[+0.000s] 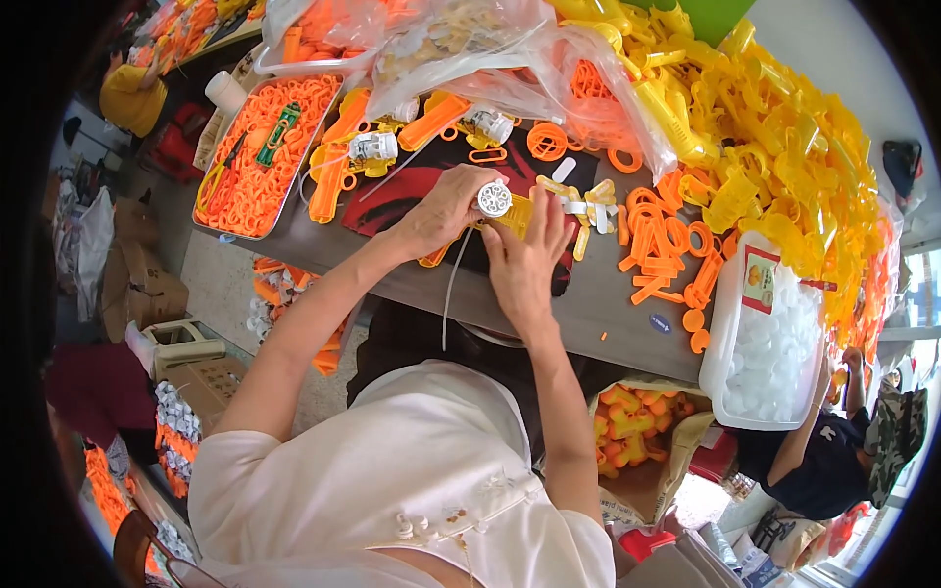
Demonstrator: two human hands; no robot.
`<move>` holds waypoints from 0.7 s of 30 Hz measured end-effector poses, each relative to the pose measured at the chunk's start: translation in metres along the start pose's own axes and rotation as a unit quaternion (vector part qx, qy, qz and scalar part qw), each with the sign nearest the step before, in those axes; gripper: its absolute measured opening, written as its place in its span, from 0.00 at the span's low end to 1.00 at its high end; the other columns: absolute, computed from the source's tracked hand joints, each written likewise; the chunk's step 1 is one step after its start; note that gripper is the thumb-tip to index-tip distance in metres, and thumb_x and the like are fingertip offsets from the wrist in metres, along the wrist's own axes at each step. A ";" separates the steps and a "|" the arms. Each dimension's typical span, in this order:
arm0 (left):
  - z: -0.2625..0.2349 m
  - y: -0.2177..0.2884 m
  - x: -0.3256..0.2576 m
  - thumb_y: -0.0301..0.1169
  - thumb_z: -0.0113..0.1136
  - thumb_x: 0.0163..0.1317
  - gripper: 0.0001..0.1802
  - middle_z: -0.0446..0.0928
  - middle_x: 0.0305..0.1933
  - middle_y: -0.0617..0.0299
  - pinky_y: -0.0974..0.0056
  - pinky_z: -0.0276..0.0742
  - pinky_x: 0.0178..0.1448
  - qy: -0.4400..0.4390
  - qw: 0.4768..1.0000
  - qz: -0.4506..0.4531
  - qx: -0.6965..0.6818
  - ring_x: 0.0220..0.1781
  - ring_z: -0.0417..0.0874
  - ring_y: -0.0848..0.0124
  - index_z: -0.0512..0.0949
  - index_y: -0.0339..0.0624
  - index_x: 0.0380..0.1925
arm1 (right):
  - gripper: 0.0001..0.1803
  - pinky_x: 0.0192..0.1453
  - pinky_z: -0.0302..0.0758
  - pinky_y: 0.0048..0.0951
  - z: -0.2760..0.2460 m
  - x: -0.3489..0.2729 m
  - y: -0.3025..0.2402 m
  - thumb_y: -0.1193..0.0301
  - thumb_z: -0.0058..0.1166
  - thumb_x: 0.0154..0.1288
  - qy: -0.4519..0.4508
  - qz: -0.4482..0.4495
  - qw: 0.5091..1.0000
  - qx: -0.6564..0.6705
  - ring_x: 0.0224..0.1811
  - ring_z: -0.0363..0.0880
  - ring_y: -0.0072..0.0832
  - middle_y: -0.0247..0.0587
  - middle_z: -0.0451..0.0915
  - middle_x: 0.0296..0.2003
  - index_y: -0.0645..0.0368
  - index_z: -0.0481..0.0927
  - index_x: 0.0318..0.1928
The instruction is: Assembling plastic toy guns and organizing them on a factory workbench.
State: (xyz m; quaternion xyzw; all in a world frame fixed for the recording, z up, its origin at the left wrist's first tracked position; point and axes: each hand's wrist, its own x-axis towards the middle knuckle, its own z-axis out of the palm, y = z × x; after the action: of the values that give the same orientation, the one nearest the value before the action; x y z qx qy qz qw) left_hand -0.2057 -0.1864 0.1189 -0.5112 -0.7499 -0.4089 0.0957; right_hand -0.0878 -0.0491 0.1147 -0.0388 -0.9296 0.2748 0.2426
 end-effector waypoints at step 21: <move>-0.062 0.012 0.040 0.26 0.62 0.61 0.23 0.74 0.51 0.53 0.57 0.73 0.56 -0.138 0.988 0.023 -0.057 0.55 0.76 0.56 0.72 0.35 0.56 | 0.49 0.63 0.72 0.37 -0.037 0.033 -0.015 0.73 0.71 0.49 -0.031 0.004 0.988 0.152 0.59 0.74 0.41 0.49 0.72 0.58 0.60 0.59 0.71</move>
State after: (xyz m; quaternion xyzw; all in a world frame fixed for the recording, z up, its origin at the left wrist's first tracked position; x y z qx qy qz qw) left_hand -0.2309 -0.2010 0.1875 -0.5843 -0.7195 -0.3742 -0.0291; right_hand -0.0983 -0.0366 0.1635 0.0038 -0.8839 0.4149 0.2156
